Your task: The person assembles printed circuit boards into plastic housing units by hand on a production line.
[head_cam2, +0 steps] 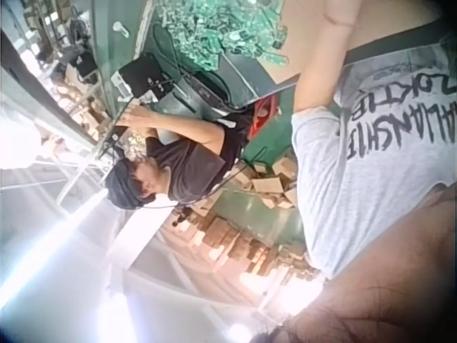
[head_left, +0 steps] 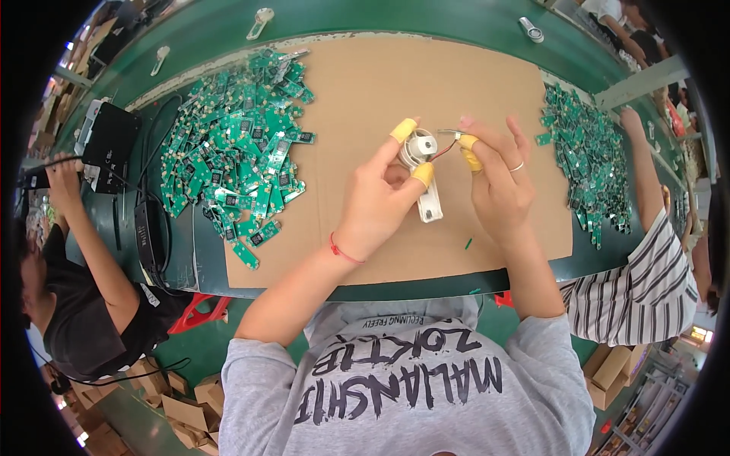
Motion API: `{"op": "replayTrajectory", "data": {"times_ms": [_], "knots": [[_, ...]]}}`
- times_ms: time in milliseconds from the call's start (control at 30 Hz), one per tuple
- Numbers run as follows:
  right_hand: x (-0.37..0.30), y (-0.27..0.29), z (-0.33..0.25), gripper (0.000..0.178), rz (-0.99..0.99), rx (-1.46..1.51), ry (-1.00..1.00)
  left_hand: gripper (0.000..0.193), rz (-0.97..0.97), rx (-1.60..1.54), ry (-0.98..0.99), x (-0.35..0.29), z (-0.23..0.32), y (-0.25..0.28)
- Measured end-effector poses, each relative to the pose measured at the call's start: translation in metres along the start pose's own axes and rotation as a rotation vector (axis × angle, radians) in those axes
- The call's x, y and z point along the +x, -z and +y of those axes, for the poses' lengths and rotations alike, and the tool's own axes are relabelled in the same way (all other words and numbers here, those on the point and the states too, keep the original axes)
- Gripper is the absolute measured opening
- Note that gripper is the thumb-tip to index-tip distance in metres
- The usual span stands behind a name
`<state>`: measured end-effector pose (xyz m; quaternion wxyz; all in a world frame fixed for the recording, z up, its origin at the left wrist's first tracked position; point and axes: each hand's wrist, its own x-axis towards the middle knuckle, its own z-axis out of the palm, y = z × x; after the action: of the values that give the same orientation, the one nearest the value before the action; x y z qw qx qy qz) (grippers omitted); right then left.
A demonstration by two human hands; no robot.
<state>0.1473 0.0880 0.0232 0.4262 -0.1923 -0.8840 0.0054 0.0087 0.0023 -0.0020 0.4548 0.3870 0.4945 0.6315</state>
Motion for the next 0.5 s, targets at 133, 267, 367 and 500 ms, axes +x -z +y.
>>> {"op": "replayTrajectory", "data": {"times_ms": [133, 267, 367, 500], "knots": [[0.003, 0.007, 0.002, 0.017, -0.081, -0.021, -0.070, 0.051, 0.151, 0.511, -0.315, 0.001, 0.009, 0.004], [0.009, 0.031, 0.014, 0.018, -0.587, 0.818, -0.608, 0.052, 0.115, 0.594, -0.439, 0.004, 0.003, 0.009], [0.008, 0.029, 0.010, 0.020, -0.590, 1.076, -0.714, 0.053, -0.003, 0.463, -0.336, 0.001, 0.005, 0.003], [0.007, 0.020, 0.009, 0.023, -0.413, 0.653, -0.397, 0.053, -0.005, 0.249, -0.193, 0.003, 0.000, 0.004]]}}
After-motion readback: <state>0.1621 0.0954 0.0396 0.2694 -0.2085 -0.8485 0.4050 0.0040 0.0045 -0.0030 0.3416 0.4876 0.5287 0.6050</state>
